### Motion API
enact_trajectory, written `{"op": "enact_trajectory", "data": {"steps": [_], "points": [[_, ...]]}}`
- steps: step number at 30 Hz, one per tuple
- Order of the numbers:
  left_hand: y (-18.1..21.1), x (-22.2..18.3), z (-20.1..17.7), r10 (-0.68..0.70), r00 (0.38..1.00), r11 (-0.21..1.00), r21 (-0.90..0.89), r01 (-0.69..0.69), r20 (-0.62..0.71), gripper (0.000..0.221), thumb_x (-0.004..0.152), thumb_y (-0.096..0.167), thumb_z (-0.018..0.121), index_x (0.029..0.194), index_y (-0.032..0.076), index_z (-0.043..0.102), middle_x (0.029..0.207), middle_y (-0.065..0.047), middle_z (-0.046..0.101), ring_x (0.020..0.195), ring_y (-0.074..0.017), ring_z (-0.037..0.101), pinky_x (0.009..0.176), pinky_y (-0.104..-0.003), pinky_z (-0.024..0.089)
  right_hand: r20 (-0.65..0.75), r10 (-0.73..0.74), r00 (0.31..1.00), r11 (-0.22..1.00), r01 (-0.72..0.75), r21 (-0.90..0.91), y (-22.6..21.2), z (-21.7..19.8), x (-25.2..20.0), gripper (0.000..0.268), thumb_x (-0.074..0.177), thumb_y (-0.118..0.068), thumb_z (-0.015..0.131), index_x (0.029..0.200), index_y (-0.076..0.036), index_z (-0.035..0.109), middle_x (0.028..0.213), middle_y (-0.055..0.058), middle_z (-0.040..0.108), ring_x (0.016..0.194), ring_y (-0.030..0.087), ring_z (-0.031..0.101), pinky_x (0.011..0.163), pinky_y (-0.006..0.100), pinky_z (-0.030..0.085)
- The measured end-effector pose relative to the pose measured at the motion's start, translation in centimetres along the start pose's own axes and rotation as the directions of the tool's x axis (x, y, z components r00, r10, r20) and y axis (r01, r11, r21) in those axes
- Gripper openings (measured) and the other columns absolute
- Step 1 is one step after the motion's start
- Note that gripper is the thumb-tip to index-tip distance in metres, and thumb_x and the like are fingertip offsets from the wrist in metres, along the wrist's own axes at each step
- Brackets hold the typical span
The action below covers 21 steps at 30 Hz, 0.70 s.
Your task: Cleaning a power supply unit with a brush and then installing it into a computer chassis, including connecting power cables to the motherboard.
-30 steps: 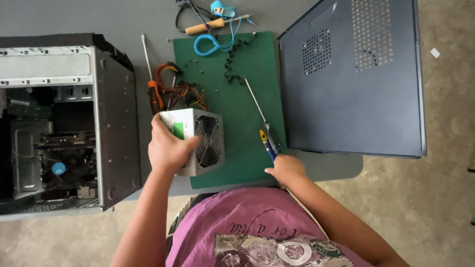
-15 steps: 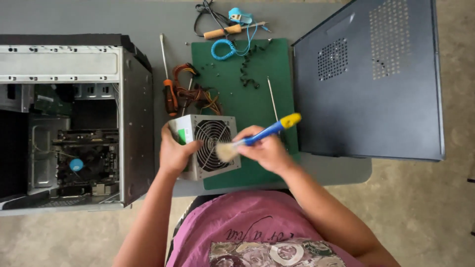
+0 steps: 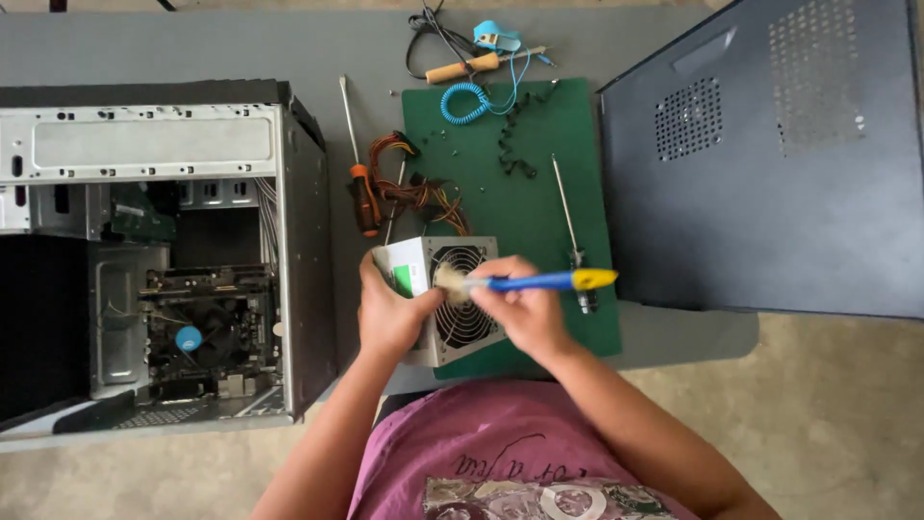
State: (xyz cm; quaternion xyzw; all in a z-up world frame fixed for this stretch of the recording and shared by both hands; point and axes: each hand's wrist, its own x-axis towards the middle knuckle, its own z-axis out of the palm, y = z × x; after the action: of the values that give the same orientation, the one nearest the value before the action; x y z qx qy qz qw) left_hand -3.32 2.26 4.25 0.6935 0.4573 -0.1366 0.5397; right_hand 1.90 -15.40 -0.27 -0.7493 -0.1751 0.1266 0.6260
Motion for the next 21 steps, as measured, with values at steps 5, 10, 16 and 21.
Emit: {"op": "enact_trajectory", "data": {"steps": [5,10,16,21], "points": [[0.4,-0.5,-0.4,-0.002,1.000,1.000,0.025,0.001,0.025,0.111,0.054,0.036,0.080,0.143,0.020,0.017,0.133,-0.017,0.045,0.123,-0.0379,0.046,0.103,-0.050,0.037,-0.119,-0.010,0.993,0.972,-0.018,-0.233,6.6,-3.7,2.5,0.014,0.075,-0.006,0.071,0.088,-0.009,0.068,0.080,0.010,0.066,0.073,0.021,0.061,0.067,0.030,0.048],[0.4,-0.4,-0.3,0.010,0.999,1.000,0.014,-0.010,0.036,0.110,0.054,0.036,0.079,0.143,0.017,0.016,0.134,-0.018,0.044,0.123,-0.0396,0.045,0.103,-0.051,0.037,-0.175,0.003,0.985,0.988,-0.030,-0.153,-0.7,-0.4,1.2,0.012,0.074,-0.010,0.072,0.085,-0.010,0.068,0.077,0.008,0.065,0.068,0.018,0.060,0.059,0.028,0.047],[0.4,-0.5,-0.6,0.021,0.999,1.000,-0.004,-0.021,0.045,0.109,0.055,0.037,0.076,0.144,0.015,0.016,0.134,-0.020,0.043,0.123,-0.0415,0.044,0.103,-0.053,0.036,-0.116,0.045,0.992,0.998,-0.050,-0.046,2.3,-0.9,0.8,0.013,0.077,-0.015,0.073,0.088,-0.011,0.069,0.082,0.004,0.067,0.065,0.008,0.055,0.056,0.022,0.046],[0.2,-0.5,-0.5,0.021,0.999,1.000,0.007,-0.022,0.026,0.109,0.054,0.035,0.078,0.143,0.016,0.017,0.132,-0.019,0.045,0.122,-0.0399,0.046,0.102,-0.052,0.037,-0.216,-0.034,0.976,0.964,-0.025,-0.265,6.0,-3.2,0.9,0.012,0.076,-0.003,0.070,0.088,-0.006,0.067,0.078,0.012,0.064,0.070,0.022,0.060,0.062,0.032,0.046]]}}
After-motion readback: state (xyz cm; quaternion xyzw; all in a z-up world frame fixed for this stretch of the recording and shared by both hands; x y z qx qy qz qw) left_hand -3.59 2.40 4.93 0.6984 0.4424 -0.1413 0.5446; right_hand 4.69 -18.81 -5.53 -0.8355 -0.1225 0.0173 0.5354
